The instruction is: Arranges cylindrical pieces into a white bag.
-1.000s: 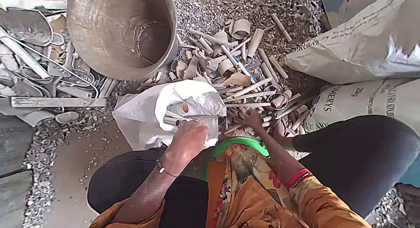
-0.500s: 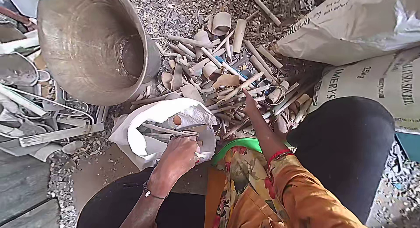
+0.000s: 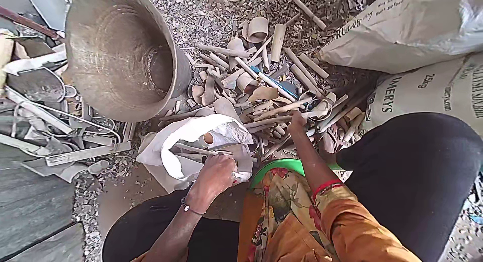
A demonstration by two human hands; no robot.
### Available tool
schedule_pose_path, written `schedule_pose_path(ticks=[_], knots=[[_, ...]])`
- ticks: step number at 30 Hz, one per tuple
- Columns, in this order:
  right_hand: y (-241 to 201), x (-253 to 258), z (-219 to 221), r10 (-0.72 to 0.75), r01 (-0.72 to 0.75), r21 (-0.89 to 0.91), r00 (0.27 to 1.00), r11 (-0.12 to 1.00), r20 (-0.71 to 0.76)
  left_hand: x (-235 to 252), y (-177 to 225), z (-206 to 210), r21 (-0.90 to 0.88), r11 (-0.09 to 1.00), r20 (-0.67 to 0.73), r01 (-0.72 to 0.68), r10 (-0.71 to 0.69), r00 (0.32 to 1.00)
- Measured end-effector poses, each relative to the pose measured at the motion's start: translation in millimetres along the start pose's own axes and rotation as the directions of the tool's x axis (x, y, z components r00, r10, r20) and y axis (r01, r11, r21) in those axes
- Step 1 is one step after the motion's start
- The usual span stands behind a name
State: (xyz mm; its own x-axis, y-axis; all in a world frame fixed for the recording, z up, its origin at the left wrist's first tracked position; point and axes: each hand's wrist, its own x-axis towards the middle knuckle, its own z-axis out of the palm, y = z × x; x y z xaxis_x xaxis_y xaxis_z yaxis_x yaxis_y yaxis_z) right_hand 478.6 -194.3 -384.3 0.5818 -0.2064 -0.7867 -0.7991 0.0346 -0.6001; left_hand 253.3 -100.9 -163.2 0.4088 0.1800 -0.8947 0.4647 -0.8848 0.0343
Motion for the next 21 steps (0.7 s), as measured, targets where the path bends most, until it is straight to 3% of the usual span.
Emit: schedule_pose_path(ticks=[3,5,8,11,13,17,21], knots=[[-35.9,-23.1,-18.7,-0.084,0.084,0.007,0.996,0.996,0.001,-10.1,5.3,-5.1,0.009,1.0,-0.029,0.015,-0.014,0.999],[-67.1,-39.5,-32.7,-0.246,0.243,0.054,0.966,0.969,0.081,-16.4,7.3,-6.8,0.025,0.999,-0.042,0.02,-0.019,0.999],[-114.9,-69.0,-59.0,-0.468,0.432,0.185,0.844,0.882,0.261,-25.6,9.2,-8.5,0.032,0.999,-0.07,0.017,-0.015,0.997],[-146.3,-101.9,-92.3,-0.584,0.527,0.251,0.736,0.812,0.344,-33.4,8.2,-8.5,-0.007,1.0,-0.11,0.013,-0.013,0.994],[-157.7,-122.9,-111.6,-0.619,0.531,0.322,0.708,0.784,0.339,-37.6,7.0,-10.1,-0.026,1.0,-0.12,0.017,-0.02,0.993],[-161.4,-154.3,-130.2,-0.591,0.434,0.448,0.744,0.782,0.311,-31.5,-3.3,-3.1,-0.05,0.999,-0.193,-0.002,-0.008,0.981],[-149.7,-165.0,-124.5,-0.5,0.299,0.481,0.782,0.824,0.372,-26.0,-13.5,2.0,-0.063,0.998,-0.221,-0.03,0.015,0.975]])
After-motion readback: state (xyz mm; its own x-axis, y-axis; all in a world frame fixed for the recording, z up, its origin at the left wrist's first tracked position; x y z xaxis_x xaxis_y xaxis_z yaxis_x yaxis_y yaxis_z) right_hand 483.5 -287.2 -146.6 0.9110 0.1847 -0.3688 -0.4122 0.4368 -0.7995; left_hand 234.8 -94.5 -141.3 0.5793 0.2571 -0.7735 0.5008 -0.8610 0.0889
